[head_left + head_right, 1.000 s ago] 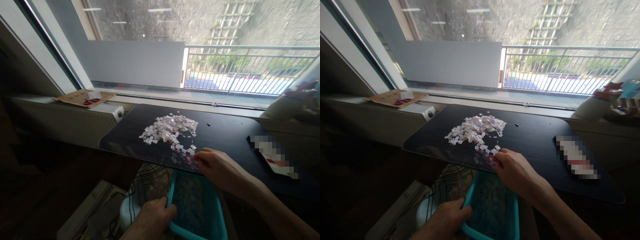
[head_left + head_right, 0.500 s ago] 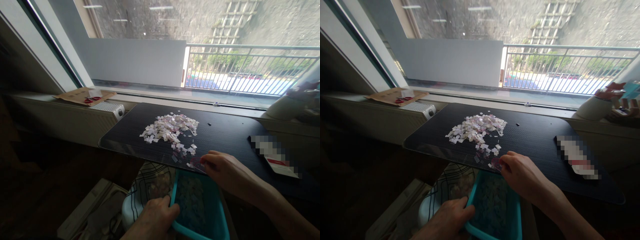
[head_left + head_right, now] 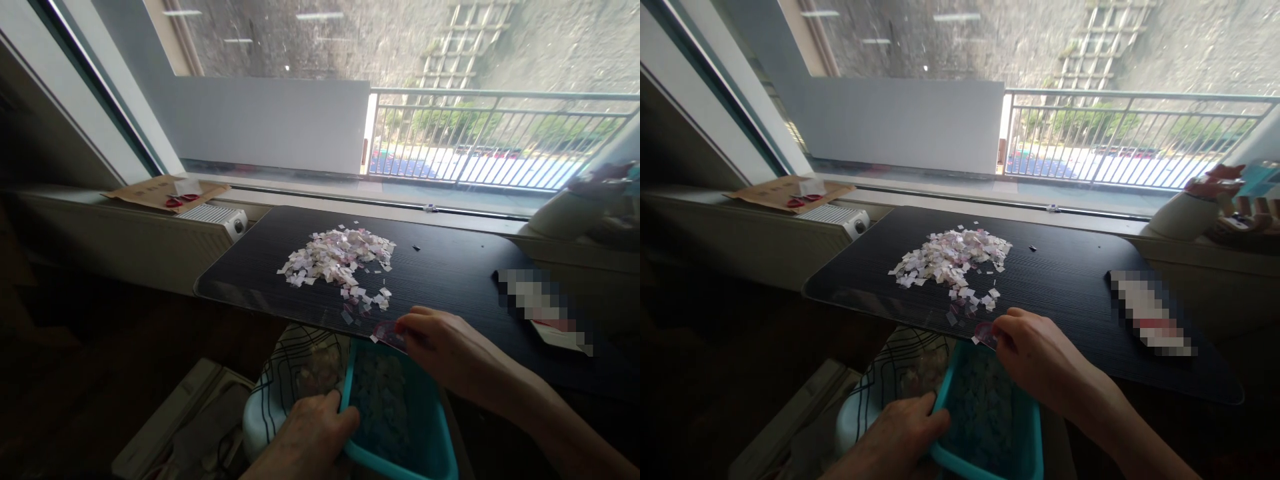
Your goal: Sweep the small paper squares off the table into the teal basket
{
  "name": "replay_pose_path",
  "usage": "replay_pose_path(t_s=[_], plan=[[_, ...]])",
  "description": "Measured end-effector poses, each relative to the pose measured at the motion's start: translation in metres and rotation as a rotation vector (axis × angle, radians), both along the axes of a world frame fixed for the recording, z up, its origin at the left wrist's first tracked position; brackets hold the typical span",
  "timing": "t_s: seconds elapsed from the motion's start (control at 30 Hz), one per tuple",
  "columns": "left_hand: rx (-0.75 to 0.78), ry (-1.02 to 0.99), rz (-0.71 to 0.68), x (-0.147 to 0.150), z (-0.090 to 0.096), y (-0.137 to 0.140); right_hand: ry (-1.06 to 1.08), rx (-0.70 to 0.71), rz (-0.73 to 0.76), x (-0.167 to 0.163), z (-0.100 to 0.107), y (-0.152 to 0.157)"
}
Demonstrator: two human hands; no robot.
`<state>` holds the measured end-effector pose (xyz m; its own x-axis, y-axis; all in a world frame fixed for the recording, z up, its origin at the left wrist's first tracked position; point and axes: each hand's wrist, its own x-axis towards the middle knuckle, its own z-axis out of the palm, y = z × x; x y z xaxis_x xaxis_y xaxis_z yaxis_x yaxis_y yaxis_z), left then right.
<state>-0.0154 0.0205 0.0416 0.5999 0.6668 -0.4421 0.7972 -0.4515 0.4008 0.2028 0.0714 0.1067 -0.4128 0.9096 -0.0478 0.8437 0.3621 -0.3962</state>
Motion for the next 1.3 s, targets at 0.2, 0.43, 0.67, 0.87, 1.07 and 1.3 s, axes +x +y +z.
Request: replay_pose_path(t_s=[0.2,0.43,0.67,0.87,1.07,1.3], plan=[[-0.009,0.01,-0.003,-0.001,0.002,0.002,0.0,-0.034,0.019,0.01,0.006,-0.002],[0.026,-0.016,-0.039,0.007,-0.002,0.003,-0.009,0.035,-0.068,0.001,-0.006,0.004],[0.123,0.035,-0.135,0.022,-0.001,0.0,-0.02,0.048,-0.066,-0.018,-0.007,0.002],[0.185,0.07,-0.215,0.032,-0.003,-0.002,-0.004,0.043,-0.008,-0.019,-0.007,-0.007],[0.177,0.09,-0.194,0.03,-0.002,-0.002,0.006,0.068,0.029,-0.028,-0.01,0.003],[0.116,0.103,-0.175,0.024,0.007,-0.001,-0.01,0.069,0.062,-0.037,-0.005,0.008]])
